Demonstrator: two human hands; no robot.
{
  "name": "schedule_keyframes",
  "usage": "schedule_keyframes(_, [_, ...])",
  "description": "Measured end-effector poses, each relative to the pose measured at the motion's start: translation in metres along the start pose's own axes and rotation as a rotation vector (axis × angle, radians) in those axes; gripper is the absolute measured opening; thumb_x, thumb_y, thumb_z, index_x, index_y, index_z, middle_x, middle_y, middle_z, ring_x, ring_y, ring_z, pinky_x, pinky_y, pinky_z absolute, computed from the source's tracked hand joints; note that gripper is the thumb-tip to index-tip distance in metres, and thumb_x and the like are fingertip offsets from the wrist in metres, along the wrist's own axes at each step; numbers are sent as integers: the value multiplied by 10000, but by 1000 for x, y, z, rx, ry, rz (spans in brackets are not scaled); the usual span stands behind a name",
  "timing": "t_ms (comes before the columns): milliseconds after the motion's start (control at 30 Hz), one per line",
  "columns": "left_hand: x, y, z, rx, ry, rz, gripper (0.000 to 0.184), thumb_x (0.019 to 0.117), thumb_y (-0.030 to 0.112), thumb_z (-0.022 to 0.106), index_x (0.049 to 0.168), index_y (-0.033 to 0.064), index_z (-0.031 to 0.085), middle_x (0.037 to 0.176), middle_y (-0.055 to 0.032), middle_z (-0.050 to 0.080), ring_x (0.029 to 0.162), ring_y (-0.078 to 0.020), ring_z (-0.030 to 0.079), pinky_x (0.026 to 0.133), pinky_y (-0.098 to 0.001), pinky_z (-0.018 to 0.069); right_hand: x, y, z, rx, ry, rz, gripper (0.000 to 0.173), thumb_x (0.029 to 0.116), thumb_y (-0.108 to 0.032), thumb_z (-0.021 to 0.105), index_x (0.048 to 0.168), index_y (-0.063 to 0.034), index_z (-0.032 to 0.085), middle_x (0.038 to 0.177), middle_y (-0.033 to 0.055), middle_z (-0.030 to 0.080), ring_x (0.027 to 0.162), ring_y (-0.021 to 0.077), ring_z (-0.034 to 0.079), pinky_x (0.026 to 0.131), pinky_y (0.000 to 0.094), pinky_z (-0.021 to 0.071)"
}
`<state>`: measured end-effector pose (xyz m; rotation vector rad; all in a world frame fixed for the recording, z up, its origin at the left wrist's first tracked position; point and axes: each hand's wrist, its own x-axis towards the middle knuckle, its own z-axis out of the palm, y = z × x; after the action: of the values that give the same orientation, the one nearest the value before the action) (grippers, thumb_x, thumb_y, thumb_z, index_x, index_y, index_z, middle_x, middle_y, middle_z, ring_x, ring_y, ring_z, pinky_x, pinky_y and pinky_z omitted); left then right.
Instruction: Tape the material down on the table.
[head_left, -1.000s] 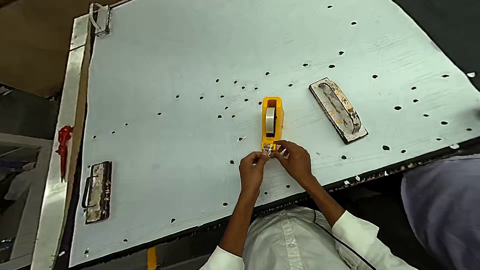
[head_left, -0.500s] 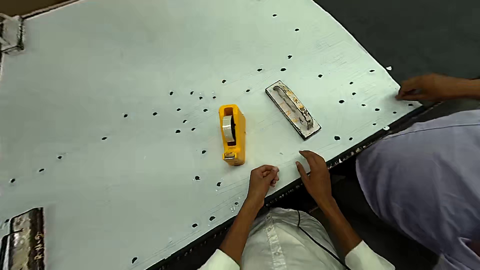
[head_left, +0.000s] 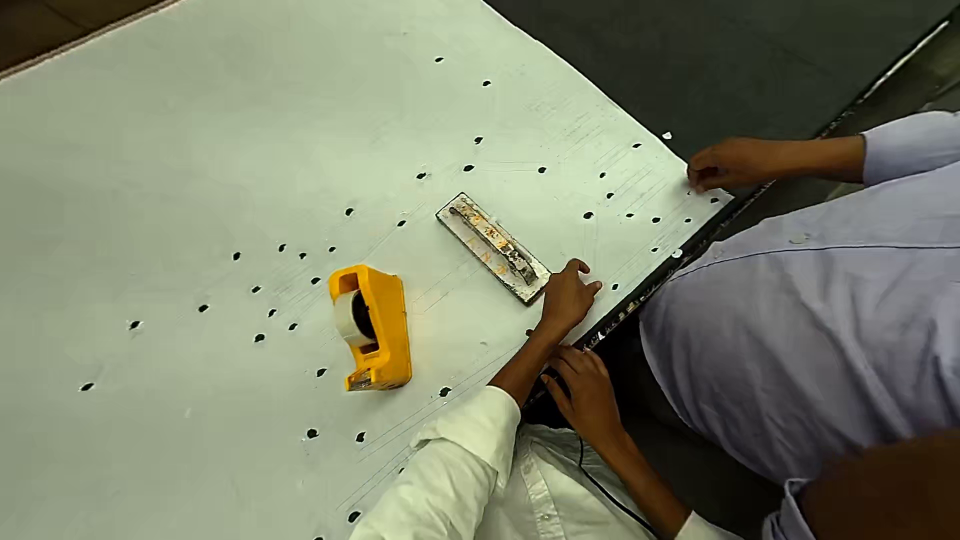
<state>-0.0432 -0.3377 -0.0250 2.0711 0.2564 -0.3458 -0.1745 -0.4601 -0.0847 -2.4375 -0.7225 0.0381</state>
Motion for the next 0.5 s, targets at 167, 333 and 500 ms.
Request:
schedule_keyframes(167, [20,9,8,238,-39,-231,475,972,315,690,1256,-52,589,1098,-275,676,1064,-433,672,913,-614,533,0,0,-2,2,-23,-4,308,1011,-374,587,1145,-164,768,1328,-9,693,1309,184,600,1138,524,408])
schedule_keyframes(333, [-34,-7,-12,267,-84,-193,363,984,287,670,1146,-38,652,1036,-256,683,1026,-424,672,899,-612,531,1,-7,-5,3,-26,8,300,1000,-352,599,1141,-154,776,1283,0,718,1291,209,618,1129,539,420])
schedule_keyframes(500, [-155,-57,-76,92,287,186,223,977,259,697,957,46,637,588,-21,527,485,-158,517,483,-355,471,6,-18,-5,-9,36,-2,322,995,-357,594,1090,-112,780,1267,67,713,1244,285,640,1105,595,427])
